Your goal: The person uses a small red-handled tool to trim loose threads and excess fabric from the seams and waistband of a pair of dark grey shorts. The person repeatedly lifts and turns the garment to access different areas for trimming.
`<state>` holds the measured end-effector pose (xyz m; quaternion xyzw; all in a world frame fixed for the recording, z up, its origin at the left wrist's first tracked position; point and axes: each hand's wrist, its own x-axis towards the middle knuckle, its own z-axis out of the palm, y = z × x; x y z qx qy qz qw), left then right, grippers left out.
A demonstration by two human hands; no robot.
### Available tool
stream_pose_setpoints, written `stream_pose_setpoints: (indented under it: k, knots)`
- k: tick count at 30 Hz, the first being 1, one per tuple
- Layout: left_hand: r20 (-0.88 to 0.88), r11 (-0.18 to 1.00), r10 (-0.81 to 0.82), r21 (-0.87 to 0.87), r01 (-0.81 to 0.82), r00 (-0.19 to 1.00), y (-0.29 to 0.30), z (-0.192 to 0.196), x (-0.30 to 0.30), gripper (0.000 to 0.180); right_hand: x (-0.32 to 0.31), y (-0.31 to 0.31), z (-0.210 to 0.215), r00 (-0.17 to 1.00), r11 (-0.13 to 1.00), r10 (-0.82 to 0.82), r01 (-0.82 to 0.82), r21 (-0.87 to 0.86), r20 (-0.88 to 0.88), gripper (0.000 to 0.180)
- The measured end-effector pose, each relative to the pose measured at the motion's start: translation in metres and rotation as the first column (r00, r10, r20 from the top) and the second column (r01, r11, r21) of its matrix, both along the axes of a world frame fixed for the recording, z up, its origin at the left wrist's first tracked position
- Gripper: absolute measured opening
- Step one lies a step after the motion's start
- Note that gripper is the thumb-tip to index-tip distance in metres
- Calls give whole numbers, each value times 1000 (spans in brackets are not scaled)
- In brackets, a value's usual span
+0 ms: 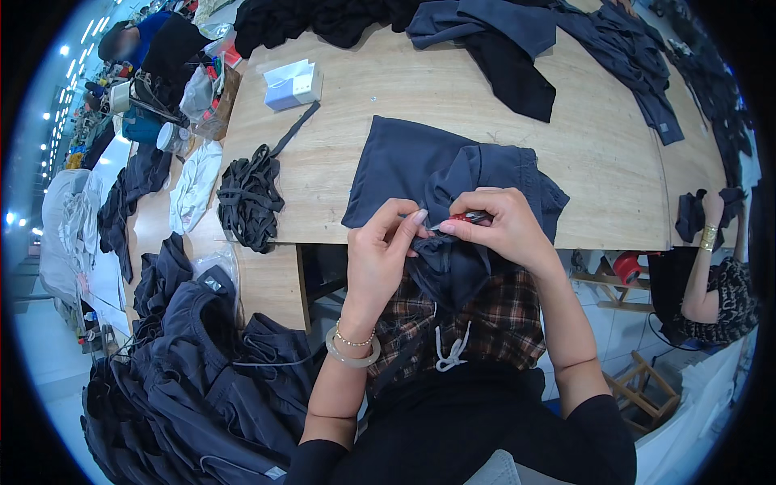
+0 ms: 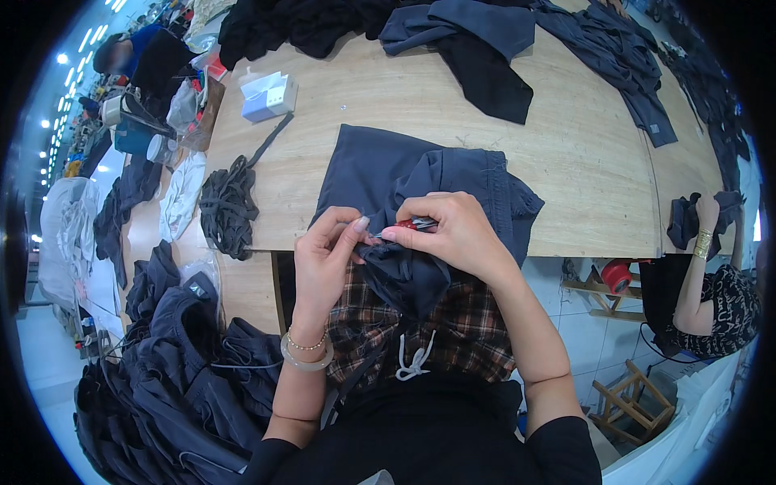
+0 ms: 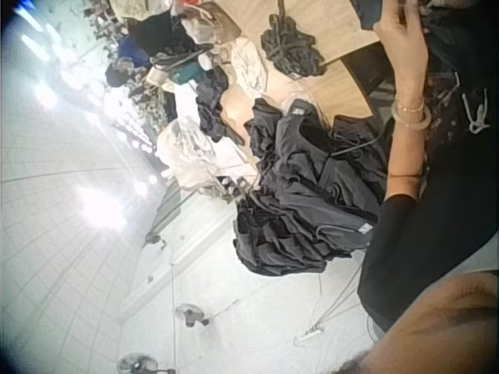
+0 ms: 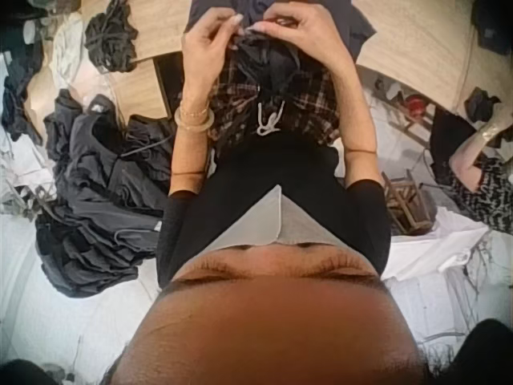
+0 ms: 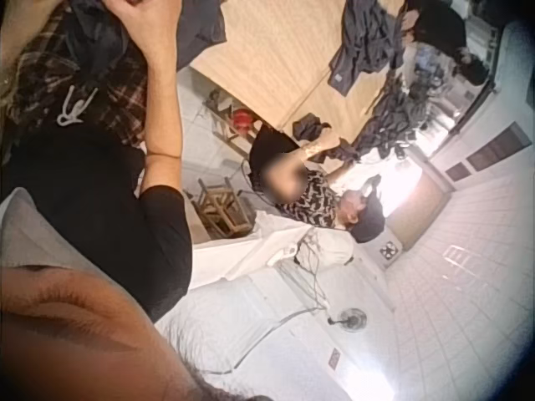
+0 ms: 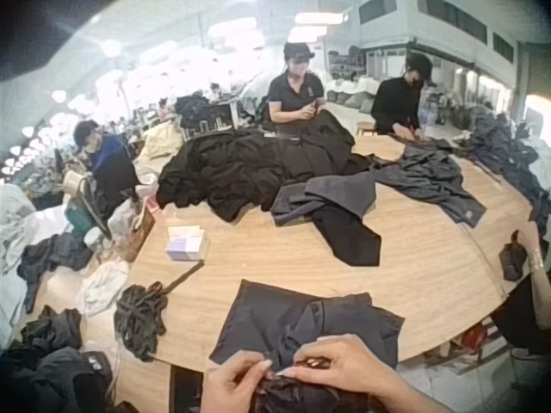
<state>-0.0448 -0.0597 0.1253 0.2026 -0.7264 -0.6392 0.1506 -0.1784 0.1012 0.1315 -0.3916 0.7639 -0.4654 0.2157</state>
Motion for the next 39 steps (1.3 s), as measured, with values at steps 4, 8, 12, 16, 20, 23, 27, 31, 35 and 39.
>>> stream_pose_setpoints:
  k: [4, 8, 12, 16, 20, 23, 27, 31, 35, 39]
  knots:
    - [-9, 997, 49, 56, -48, 999, 0, 1, 0, 14, -2, 2, -4, 986, 999, -24, 28, -24, 163, 22]
    - [-24, 995, 70, 67, -69, 997, -1, -4, 0, 15, 1, 4, -3, 994, 999, -46, 48, -21, 97, 31]
    - [-17, 997, 51, 58, -50, 999, -2, -6, -1, 15, 6, 6, -5, 999, 999, -41, 41, -18, -6, 33]
    - [-10, 997, 53, 50, -53, 999, -1, -5, 0, 15, 5, 1, -4, 995, 1000, 0, 0, -7, -101, 26]
    - [-27, 997, 56, 50, -55, 998, 0, -3, -1, 15, 5, -2, 0, 993, 999, 47, -48, -4, -107, 24]
    - [-18, 998, 45, 47, -44, 999, -2, -3, -1, 15, 4, -3, -2, 998, 998, 38, -36, -42, 42, 24]
    - [-41, 980, 73, 188, -64, 997, -3, -8, -2, 15, 9, -5, -19, 897, 959, -17, 140, -248, 442, 24]
    - [-47, 941, 103, 328, -82, 994, -4, -16, -4, 15, 26, -15, -27, 919, 959, -16, 125, -254, 394, 26]
    - [-2, 937, 86, 340, -80, 996, -4, -15, -3, 16, 27, -21, -28, 927, 927, -79, 204, -314, 367, 10]
    - [-1, 953, 41, 300, -39, 999, -5, -14, 2, 14, 17, -23, -19, 940, 912, -209, 286, -293, 268, 17]
